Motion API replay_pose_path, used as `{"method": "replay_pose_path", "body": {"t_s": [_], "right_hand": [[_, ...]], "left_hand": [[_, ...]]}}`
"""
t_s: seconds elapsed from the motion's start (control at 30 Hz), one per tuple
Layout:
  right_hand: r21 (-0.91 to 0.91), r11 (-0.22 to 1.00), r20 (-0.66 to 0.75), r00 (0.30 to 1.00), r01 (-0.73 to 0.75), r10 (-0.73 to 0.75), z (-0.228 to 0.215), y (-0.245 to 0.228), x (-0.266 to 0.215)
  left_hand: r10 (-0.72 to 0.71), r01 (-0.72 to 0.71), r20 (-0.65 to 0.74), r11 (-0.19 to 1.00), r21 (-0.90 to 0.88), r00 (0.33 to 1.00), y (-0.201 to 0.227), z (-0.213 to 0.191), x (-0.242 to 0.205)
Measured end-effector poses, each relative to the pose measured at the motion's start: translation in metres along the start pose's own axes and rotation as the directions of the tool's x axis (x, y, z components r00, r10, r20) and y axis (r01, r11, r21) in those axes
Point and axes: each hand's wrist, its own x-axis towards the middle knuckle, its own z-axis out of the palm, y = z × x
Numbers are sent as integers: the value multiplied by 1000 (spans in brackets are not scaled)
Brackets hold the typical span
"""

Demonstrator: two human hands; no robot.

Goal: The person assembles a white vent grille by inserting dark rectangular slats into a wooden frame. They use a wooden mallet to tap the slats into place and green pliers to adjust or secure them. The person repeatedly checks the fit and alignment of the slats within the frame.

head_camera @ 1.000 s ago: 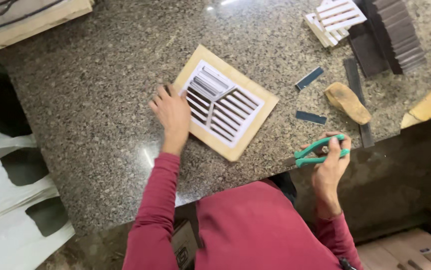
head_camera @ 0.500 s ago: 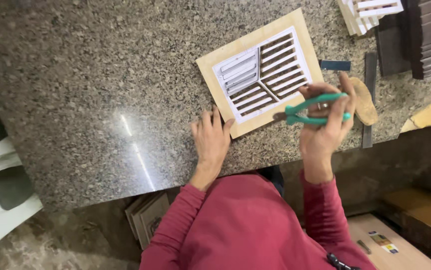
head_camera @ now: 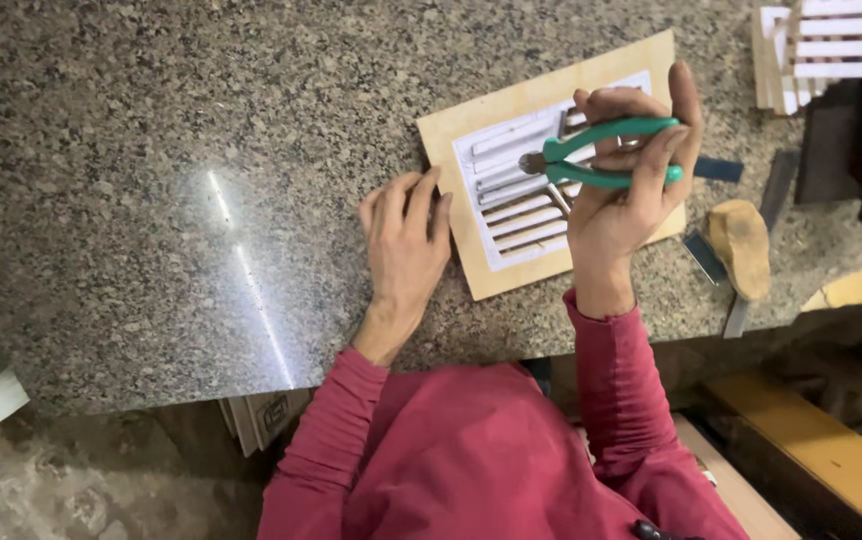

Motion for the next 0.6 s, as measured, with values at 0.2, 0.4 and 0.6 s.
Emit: {"method": "replay_pose_path", "body": {"t_s": [0.2,0.4,0.6], "right_hand": [[-186,982,26,999,38,-34,10,24,-4],[-330,940,42,996,89,-79,9,20,-4],[-318,943,16,995,95,-95,11,11,1]], "left_hand": [[-3,8,42,993,-116,999,3,9,25],[-2,14,58,979,-202,998,2,30,34],[-14,31,65,959,-281,998,0,43,34]]}}
